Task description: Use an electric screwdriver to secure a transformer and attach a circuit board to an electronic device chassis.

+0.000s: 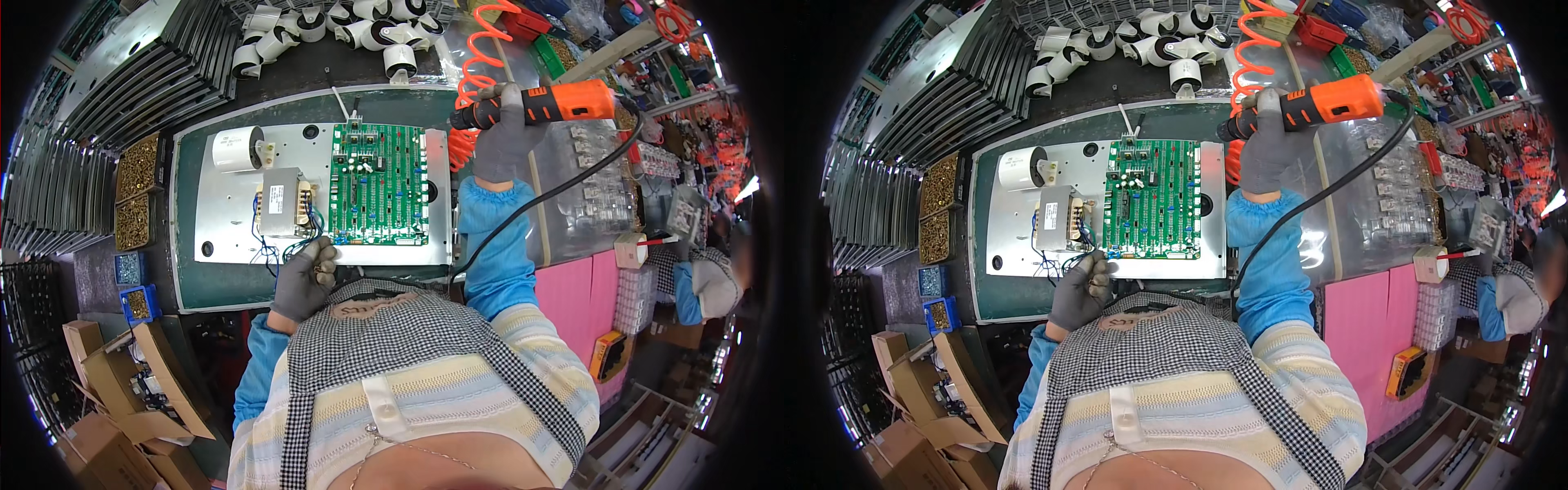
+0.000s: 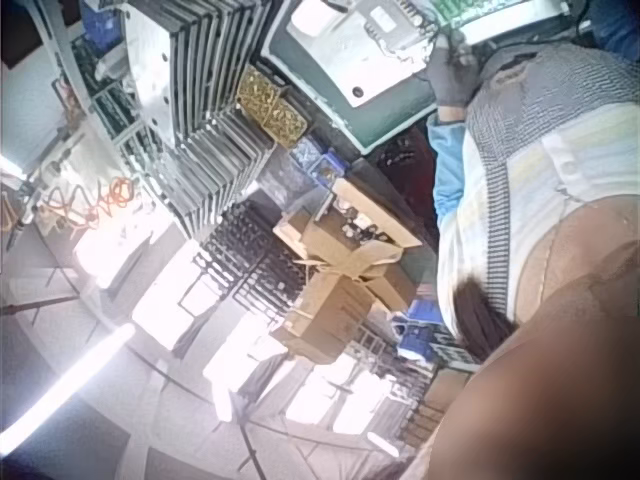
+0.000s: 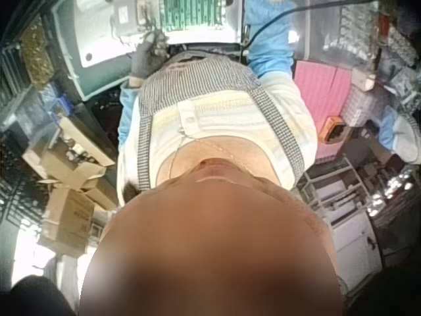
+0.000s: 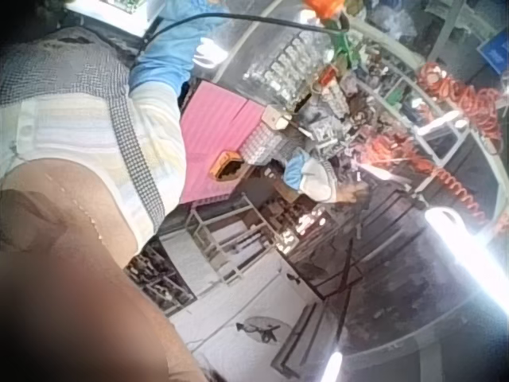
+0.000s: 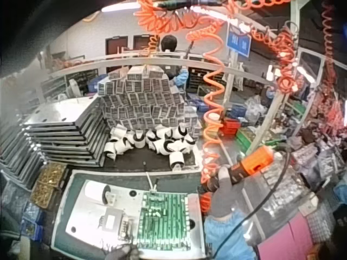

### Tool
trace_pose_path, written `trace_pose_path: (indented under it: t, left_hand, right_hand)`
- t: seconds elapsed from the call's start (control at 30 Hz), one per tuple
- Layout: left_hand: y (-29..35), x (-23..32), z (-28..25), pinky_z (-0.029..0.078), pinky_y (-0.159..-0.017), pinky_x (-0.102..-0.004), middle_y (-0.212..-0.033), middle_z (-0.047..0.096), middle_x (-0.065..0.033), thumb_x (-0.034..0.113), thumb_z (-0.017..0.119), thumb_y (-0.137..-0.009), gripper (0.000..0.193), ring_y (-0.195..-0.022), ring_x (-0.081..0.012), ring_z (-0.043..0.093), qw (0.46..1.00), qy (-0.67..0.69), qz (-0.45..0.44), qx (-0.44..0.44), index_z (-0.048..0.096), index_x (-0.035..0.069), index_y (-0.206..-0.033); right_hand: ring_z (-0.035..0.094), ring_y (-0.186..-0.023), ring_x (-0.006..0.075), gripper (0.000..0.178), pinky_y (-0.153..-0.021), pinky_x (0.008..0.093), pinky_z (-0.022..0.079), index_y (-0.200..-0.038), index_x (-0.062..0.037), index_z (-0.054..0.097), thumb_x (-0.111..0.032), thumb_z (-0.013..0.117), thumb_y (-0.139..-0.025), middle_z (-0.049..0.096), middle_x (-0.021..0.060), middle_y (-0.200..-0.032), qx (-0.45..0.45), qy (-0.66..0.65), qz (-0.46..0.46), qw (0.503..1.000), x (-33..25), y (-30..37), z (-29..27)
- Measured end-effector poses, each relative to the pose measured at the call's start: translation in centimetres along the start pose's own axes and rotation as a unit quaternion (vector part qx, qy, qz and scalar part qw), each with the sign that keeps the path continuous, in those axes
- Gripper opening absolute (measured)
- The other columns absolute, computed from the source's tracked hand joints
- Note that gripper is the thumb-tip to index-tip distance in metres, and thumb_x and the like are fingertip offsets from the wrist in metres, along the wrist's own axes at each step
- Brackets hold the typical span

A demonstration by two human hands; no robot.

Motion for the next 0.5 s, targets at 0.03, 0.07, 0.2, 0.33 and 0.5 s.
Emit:
trace_pose_path:
  t: [0.03,0.07,0.2,0.33,0.5]
  left_hand:
    - [0.0,0.0,0.0,0.043,-0.062,-0.0183,-0.102,0.060,-0.0051,0.024,0.049,-0.103,0.030,-0.078,-0.0091,0.050,1.000,-0.001,0.001,-0.008,0.051,0.003,-0.125]
    - [0.0,0.0,0.0,0.043,-0.062,-0.0183,-0.102,0.060,-0.0051,0.024,0.049,-0.103,0.030,-0.078,-0.0091,0.050,1.000,-0.001,0.002,-0.007,0.051,0.003,-0.125]
    - [0.1,-0.2,0.0,0.043,-0.062,-0.0183,-0.102,0.060,-0.0056,0.024,0.048,-0.103,0.031,-0.078,-0.0089,0.050,1.000,-0.024,0.012,0.009,0.051,0.002,-0.125]
    - [0.2,-0.3,0.4,0.043,-0.061,-0.0184,-0.102,0.061,-0.0059,0.024,0.047,-0.103,0.031,-0.078,-0.0088,0.050,0.999,-0.034,0.016,0.016,0.051,0.002,-0.125]
    - [-0.2,-0.2,0.3,0.044,-0.062,-0.0179,-0.103,0.060,-0.0056,0.025,0.047,-0.104,0.031,-0.077,-0.0089,0.051,1.000,-0.026,0.007,0.010,0.051,0.003,-0.126]
  right_hand:
    - [0.065,-0.068,0.0173,0.065,-0.067,0.0306,0.054,-0.140,0.0054,0.029,-0.006,0.062,-0.084,0.065,0.0109,-0.078,0.000,-0.002,0.001,1.000,0.4,0.0,-0.1]
    - [0.065,-0.067,0.0197,0.065,-0.069,0.0335,0.055,-0.140,0.0055,0.028,-0.008,0.061,-0.085,0.064,0.0123,-0.075,0.000,0.013,-0.008,1.000,0.8,0.0,-0.2]
    - [0.066,-0.066,0.0219,0.065,-0.071,0.0359,0.055,-0.140,0.0059,0.027,-0.009,0.061,-0.086,0.064,0.0136,-0.074,-0.015,0.046,-0.013,0.999,1.6,-0.3,-1.0]
    - [0.066,-0.068,0.0212,0.065,-0.070,0.0349,0.055,-0.139,0.0063,0.028,-0.008,0.061,-0.086,0.065,0.0132,-0.079,-0.005,0.066,-0.004,0.998,2.3,-0.6,-1.3]
    - [0.062,-0.064,0.0146,0.042,-0.061,0.0299,0.051,-0.114,0.0008,0.047,-0.010,0.070,-0.081,0.062,0.0052,-0.074,-0.121,0.099,0.071,0.985,0.7,-1.8,1.2]
Point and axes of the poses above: each hand's wrist, its own y-axis away from the middle knuckle, its own z-axis out of the palm, x = y × z, the point moved 1 cm from there along -y, towards the middle knuckle
